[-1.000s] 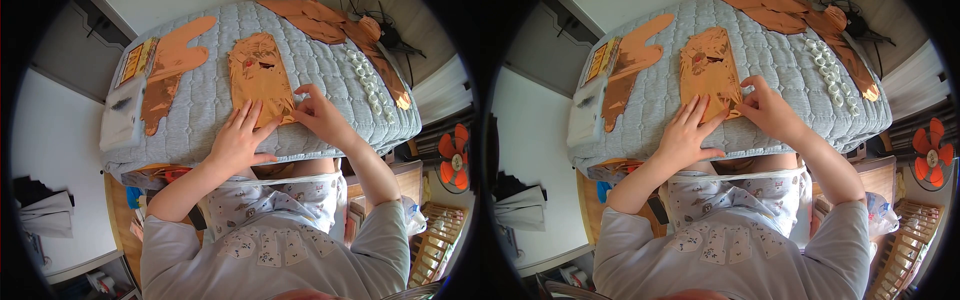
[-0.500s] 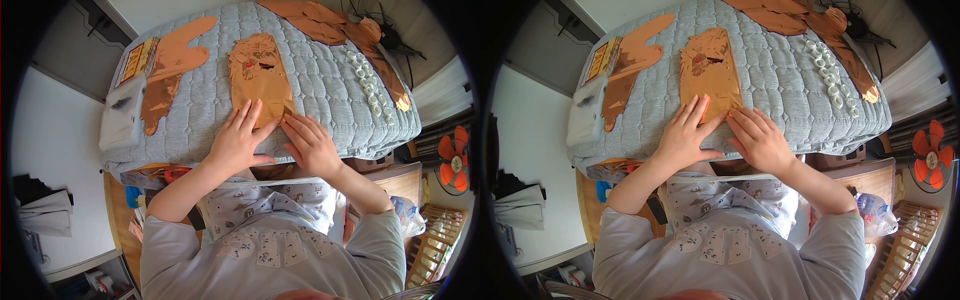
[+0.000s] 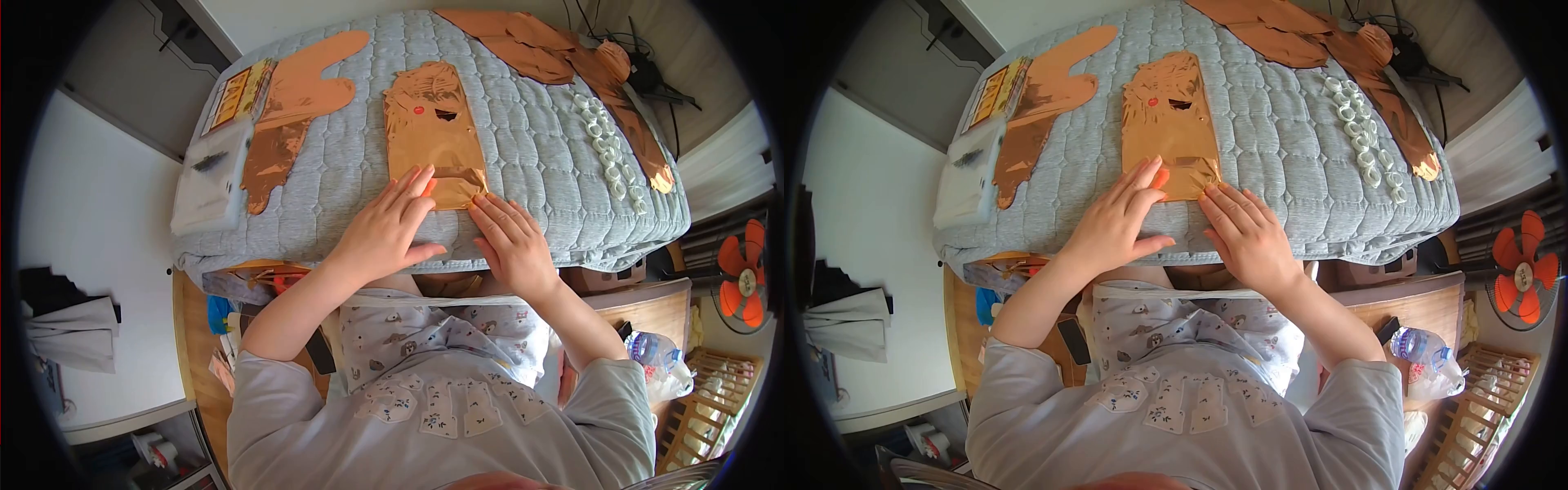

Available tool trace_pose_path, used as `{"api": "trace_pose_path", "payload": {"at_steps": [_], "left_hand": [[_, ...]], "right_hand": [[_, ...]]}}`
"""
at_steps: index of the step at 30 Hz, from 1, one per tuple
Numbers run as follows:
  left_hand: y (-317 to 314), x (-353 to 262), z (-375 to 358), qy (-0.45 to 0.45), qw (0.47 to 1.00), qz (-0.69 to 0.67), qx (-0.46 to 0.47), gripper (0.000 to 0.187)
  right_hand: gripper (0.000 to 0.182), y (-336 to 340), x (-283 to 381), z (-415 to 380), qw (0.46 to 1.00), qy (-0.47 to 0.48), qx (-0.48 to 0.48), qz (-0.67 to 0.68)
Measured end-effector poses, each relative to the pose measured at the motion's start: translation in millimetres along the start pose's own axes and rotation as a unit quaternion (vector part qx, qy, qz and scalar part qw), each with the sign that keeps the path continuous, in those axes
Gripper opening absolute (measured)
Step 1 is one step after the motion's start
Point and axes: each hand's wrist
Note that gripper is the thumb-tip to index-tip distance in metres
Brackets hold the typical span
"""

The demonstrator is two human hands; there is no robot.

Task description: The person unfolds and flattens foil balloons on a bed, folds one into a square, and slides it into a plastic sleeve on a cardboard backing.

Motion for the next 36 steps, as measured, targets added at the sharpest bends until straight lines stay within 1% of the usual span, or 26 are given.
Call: {"api": "trace_pose_path", "payload": {"at_steps": [1, 3, 4, 6, 10, 12, 13, 15, 19, 20, 22, 23, 24, 25, 26, 27, 28, 29, 31, 32, 34, 35, 36], "left_hand": [[6, 0, -1, 0.001, 1.0, 0.001, 0.0, 0.077], [18, 2, -5, -0.039, 0.998, 0.04, 0.017, 0.067], [20, 3, -10, -0.04, 0.998, 0.041, 0.017, 0.067], [19, 5, -22, -0.051, 0.991, 0.115, 0.048, 0.063], [15, 9, -37, -0.023, 0.993, 0.107, 0.048, 0.062], [17, 13, -43, -0.03, 0.993, 0.113, -0.006, 0.056], [18, 13, -45, -0.029, 0.993, 0.115, -0.007, 0.056], [18, 11, -48, -0.023, 0.986, 0.159, -0.034, 0.049], [12, 10, -51, -0.007, 0.985, 0.166, -0.053, 0.045], [12, 10, -51, -0.002, 0.986, 0.154, -0.062, 0.044], [12, 10, -50, 0.001, 0.987, 0.142, -0.074, 0.043], [13, 10, -48, 0.013, 0.992, 0.088, -0.091, 0.039], [13, 10, -45, 0.025, 0.993, 0.034, -0.108, 0.037], [15, 12, -43, 0.024, 0.993, 0.034, -0.111, 0.037], [18, 18, -40, 0.035, 0.994, -0.005, -0.101, 0.034], [22, 20, -36, 0.046, 0.994, -0.043, -0.091, 0.033], [29, 19, -30, 0.061, 0.994, -0.047, -0.08, 0.026], [32, 22, -24, 0.06, 0.994, -0.045, -0.082, 0.026], [37, 29, -15, 0.097, 0.985, -0.138, -0.039, 0.029], [41, 29, -11, 0.095, 0.985, -0.135, -0.041, 0.029], [46, 30, -4, 0.093, 0.99, -0.102, -0.02, 0.059], [47, 31, -2, 0.091, 0.99, -0.101, -0.021, 0.059], [47, 33, -1, 0.099, 0.991, -0.087, -0.009, 0.081]], "right_hand": [[0.048, 0, 0, 0, 1.0, -0.003, -0.002, 0.0], [0.048, 1, 0, 1, 1.0, -0.003, -0.006, 0.008], [0.047, 1, 0, 1, 1.0, -0.004, -0.009, 0.016], [0.047, 1, 0, 2, 1.0, -0.005, -0.011, 0.019], [0.046, -1, 0, 0, 1.0, -0.013, -0.015, 0.017], [0.046, 0, 3, -1, 1.0, -0.019, -0.016, 0.008], [0.046, 0, 4, -1, 1.0, -0.025, -0.015, -0.002], [0.046, -1, 5, -1, 0.999, -0.027, -0.018, 0.0], [0.045, -1, 4, -1, 0.999, -0.032, -0.021, 0.009], [0.045, 0, 4, 0, 0.999, -0.03, -0.022, 0.009], [0.037, 7, 4, 3, 0.998, -0.044, -0.019, 0.047], [0.037, 11, 4, 6, 0.998, -0.043, -0.021, 0.045], [0.032, 16, 3, 11, 0.99, -0.081, -0.005, 0.112], [0.028, 20, 1, 17, 0.976, -0.12, 0.01, 0.18], [0.028, 27, -2, 23, 0.977, -0.119, 0.009, 0.177], [0.026, 34, -5, 32, 0.953, -0.188, 0.059, 0.231], [0.024, 37, -8, 39, 0.919, -0.254, 0.109, 0.282], [0.024, 37, -12, 44, 0.92, -0.252, 0.107, 0.281], [0.027, 36, -21, 54, 0.875, -0.275, 0.137, 0.375], [0.027, 40, -24, 59, 0.876, -0.273, 0.134, 0.374], [0.047, 49, -32, 67, 0.935, -0.184, 0.147, 0.266], [0.047, 50, -37, 68, 0.935, -0.184, 0.145, 0.265], [0.067, 48, -41, 69, 0.969, -0.111, 0.108, 0.193]]}}
Point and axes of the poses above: each hand's wrist, its own z-axis towards the middle knuckle, its own y-axis out of the back of the hand, x = y × z, and after that the axes turned 6 degrees about -y, right-handed
